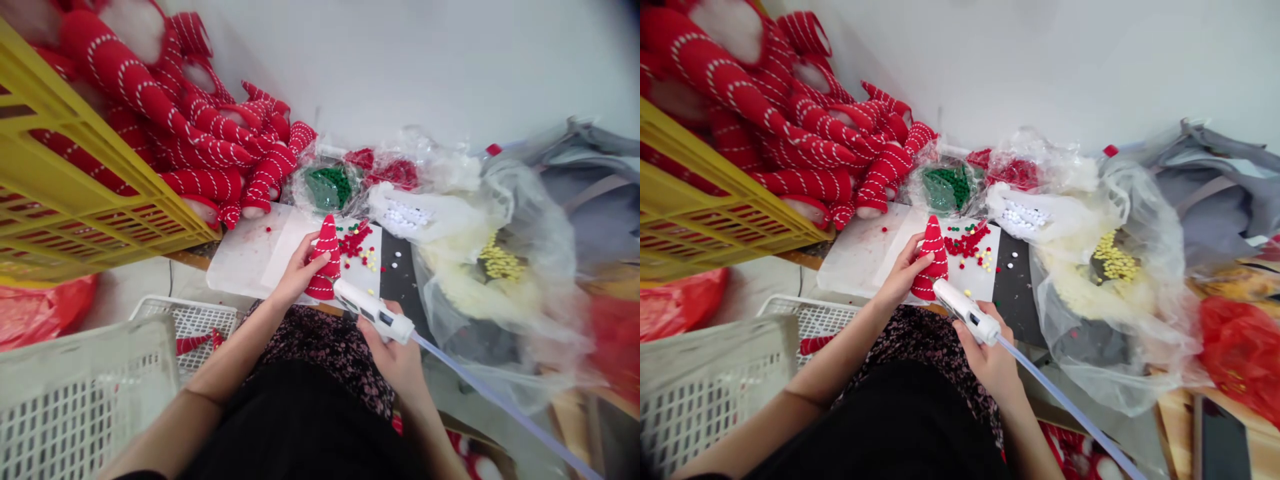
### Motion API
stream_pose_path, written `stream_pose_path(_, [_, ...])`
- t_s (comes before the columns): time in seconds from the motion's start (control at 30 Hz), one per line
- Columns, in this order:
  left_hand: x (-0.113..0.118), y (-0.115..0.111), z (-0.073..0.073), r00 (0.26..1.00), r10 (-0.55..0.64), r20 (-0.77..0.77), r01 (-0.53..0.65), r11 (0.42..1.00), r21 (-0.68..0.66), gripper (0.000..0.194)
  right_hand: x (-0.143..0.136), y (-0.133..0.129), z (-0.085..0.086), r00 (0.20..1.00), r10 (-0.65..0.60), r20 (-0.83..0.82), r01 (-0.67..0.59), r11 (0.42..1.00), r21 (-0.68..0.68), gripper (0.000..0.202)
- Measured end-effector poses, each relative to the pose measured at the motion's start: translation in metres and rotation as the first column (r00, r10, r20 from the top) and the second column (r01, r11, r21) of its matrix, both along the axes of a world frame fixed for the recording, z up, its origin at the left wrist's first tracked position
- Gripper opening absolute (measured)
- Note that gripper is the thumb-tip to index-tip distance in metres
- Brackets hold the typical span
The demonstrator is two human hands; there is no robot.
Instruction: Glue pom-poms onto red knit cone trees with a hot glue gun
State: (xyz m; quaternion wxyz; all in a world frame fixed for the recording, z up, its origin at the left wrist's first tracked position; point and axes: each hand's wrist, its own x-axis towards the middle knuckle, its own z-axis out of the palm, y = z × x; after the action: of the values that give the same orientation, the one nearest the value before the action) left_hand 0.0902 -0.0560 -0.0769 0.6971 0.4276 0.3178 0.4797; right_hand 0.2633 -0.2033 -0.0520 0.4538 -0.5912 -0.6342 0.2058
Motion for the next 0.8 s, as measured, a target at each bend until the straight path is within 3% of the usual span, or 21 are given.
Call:
stream_pose_path(0.3, [0.001, 0.000, 0.001, 0.997, 0.054, -0.046, -0.052, 0.998, 0.039, 0.061, 0.001, -0.002, 0.000, 0.979, -0.067, 0.195, 0.062, 0.998, 0.028, 0.018])
stream_pose_path(0.43, [0.000, 0.003, -0.002, 0.995, 0.097, -0.027, -0.098, 0.994, -0.043, 0.061, 0.006, -0.008, -0.001, 0.968, -0.078, 0.237, 0.054, 0.993, 0.109, 0.018])
stream_pose_path(0.57, [-0.004, 0.006, -0.003, 0.992, 0.105, 0.062, -0.093, 0.980, -0.177, 0.059, 0.013, -0.012, -0.002, 0.988, -0.116, 0.106, 0.111, 0.992, 0.052, 0.019])
stream_pose_path(0.67, [-0.005, 0.007, -0.004, 0.984, 0.106, 0.147, -0.065, 0.964, -0.260, 0.058, 0.013, -0.009, -0.005, 0.993, -0.088, -0.075, 0.089, 0.996, 0.012, 0.010])
stream_pose_path(0.8, [-0.006, 0.006, -0.005, 0.973, 0.108, 0.203, -0.038, 0.946, -0.321, 0.059, 0.009, -0.004, -0.006, 0.974, -0.050, -0.222, 0.051, 0.999, 0.001, 0.014])
